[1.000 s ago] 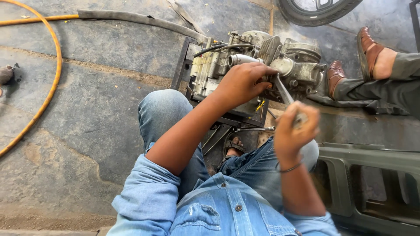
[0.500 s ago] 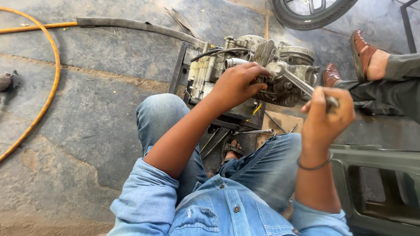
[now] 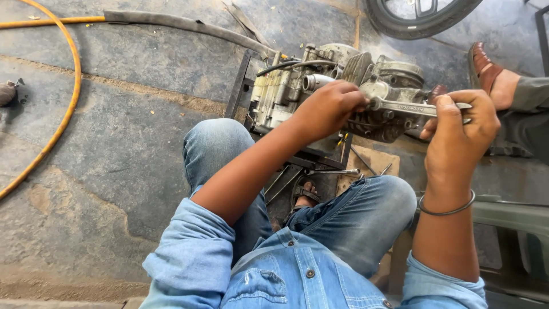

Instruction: Manually repairing and adjusting a motorcycle engine component.

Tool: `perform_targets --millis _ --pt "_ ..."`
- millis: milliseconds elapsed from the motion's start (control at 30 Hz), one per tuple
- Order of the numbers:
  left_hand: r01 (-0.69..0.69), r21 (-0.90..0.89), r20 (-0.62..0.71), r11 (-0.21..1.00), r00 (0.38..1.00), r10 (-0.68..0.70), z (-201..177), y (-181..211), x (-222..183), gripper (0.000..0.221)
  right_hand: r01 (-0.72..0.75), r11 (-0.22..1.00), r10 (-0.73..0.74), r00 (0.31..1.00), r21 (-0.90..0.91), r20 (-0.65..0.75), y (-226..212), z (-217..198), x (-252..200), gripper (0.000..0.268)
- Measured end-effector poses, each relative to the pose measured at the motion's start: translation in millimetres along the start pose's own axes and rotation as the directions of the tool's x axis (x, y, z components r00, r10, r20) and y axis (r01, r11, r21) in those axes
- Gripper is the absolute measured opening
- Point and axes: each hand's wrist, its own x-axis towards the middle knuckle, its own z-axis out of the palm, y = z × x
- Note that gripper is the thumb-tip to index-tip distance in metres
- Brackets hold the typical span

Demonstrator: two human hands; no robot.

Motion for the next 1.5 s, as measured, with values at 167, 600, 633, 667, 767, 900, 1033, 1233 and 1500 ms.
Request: perform_targets --millis 167,600,633,667,767,900,1033,1233,1500 --pt "-0.222 0.079 0.1 0.972 0.972 0.214 1 -17 1 0.032 -0.003 0.999 0.004 1.0 0.04 -0.017 6 -2 -5 0.01" --pt "-0.009 0.059 0.104 0.998 0.995 0.002 -13 7 -5 0.036 0.013 0.998 -0.009 0.998 -0.055 0.065 -1 4 7 0.011" --pt "0.031 0.031 0.108 0.999 0.994 -0.034 -14 8 -4 0.034 0.041 0.997 -0.036 0.996 -0.06 0.076 -1 4 9 0.01" --pt "0.029 0.031 0.108 0.999 0.994 -0.032 -15 9 -2 0.034 0.042 0.997 -0.037 0.996 -0.06 0.075 -2 5 9 0.01" --pt "0.014 0.016 0.065 1.0 0.998 -0.015 -19 12 -1 0.038 0.041 0.994 -0.032 0.995 -0.105 0.092 -4 11 9 0.013" --pt "0.021 0.022 0.064 1.0 0.998 -0.022 -12 9 -3 0.043 0.011 0.986 0.002 0.997 -0.169 0.076 -7 13 1 0.014" --pt "0.01 0.027 0.028 1.0 1.0 -0.011 1 4 -2 0.035 0.109 0.963 -0.095 0.993 -0.246 0.07 -7 20 -28 0.01" --pt "-0.039 0.046 0.166 0.998 0.986 0.031 -9 -3 11 0.026 0.292 0.86 -0.265 0.956 -0.419 0.123 -12 37 -65 0.012" --pt "-0.144 0.138 0.117 0.98 0.985 0.129 -15 -2 6 0.027 0.239 0.867 -0.25 0.968 -0.437 0.033 -9 46 -78 0.011"
